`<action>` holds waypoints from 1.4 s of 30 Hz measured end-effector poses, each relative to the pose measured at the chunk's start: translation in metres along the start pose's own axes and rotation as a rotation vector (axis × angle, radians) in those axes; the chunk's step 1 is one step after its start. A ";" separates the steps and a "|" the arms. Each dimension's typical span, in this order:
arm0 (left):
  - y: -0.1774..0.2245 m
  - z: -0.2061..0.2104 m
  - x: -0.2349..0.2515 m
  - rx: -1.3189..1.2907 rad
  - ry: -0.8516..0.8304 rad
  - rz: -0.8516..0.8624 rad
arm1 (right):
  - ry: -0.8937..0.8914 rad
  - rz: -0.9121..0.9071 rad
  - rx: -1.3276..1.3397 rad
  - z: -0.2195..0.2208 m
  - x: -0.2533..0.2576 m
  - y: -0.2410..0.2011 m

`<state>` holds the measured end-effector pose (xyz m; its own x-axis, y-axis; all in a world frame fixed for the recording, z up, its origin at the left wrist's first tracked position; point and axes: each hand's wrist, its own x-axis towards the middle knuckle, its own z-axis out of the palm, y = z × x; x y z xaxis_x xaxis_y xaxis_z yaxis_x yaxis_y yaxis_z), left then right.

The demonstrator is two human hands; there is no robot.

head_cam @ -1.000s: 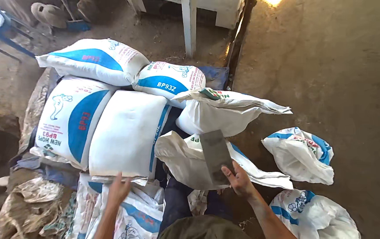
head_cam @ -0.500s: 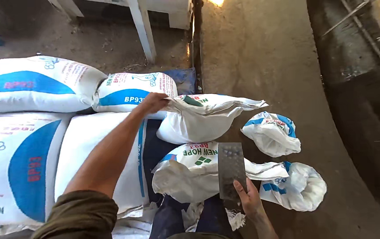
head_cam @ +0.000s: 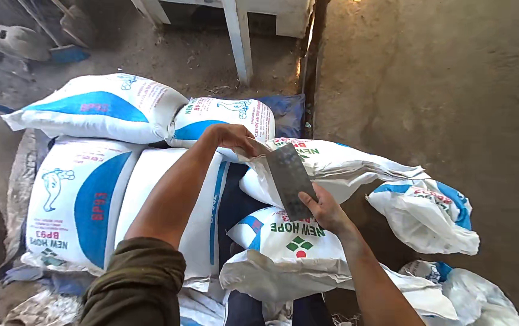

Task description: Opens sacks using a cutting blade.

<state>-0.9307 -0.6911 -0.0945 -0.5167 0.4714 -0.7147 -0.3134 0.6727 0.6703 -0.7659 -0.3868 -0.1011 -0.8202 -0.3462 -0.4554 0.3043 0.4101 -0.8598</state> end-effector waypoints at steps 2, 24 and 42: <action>-0.004 0.001 -0.010 0.016 -0.016 0.077 | -0.014 -0.052 0.028 0.005 0.013 -0.005; -0.113 0.086 -0.035 -0.965 0.445 0.503 | 0.027 0.090 -0.136 0.057 0.008 -0.001; -0.123 0.100 -0.056 -0.312 0.759 0.258 | -0.062 -0.060 -0.311 0.081 0.040 -0.029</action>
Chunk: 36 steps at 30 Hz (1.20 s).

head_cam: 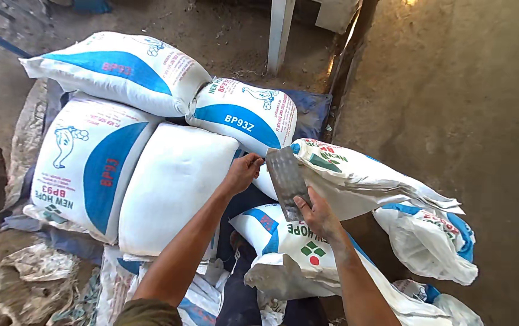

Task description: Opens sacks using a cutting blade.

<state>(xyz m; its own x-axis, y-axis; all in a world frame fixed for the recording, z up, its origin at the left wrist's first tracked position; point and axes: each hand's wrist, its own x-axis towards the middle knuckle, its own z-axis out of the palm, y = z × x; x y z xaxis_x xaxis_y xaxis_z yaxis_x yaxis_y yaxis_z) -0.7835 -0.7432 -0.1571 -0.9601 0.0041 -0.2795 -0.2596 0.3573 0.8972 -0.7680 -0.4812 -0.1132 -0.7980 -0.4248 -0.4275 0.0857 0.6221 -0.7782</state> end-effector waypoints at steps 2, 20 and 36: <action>0.001 -0.002 -0.003 0.055 -0.025 0.021 | -0.008 0.011 -0.021 0.001 0.001 -0.002; 0.012 -0.008 -0.020 0.216 -0.024 0.013 | -0.030 0.086 -0.073 0.017 0.014 -0.040; -0.158 -0.050 -0.303 0.000 0.386 -0.722 | -0.535 0.186 0.151 0.219 0.116 -0.131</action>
<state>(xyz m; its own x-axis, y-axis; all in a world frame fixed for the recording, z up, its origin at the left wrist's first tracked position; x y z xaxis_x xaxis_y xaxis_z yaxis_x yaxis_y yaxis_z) -0.4569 -0.8478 -0.1972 -0.5241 -0.5488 -0.6513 -0.8279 0.1487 0.5408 -0.7414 -0.7560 -0.1613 -0.3530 -0.6147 -0.7054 0.3106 0.6342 -0.7081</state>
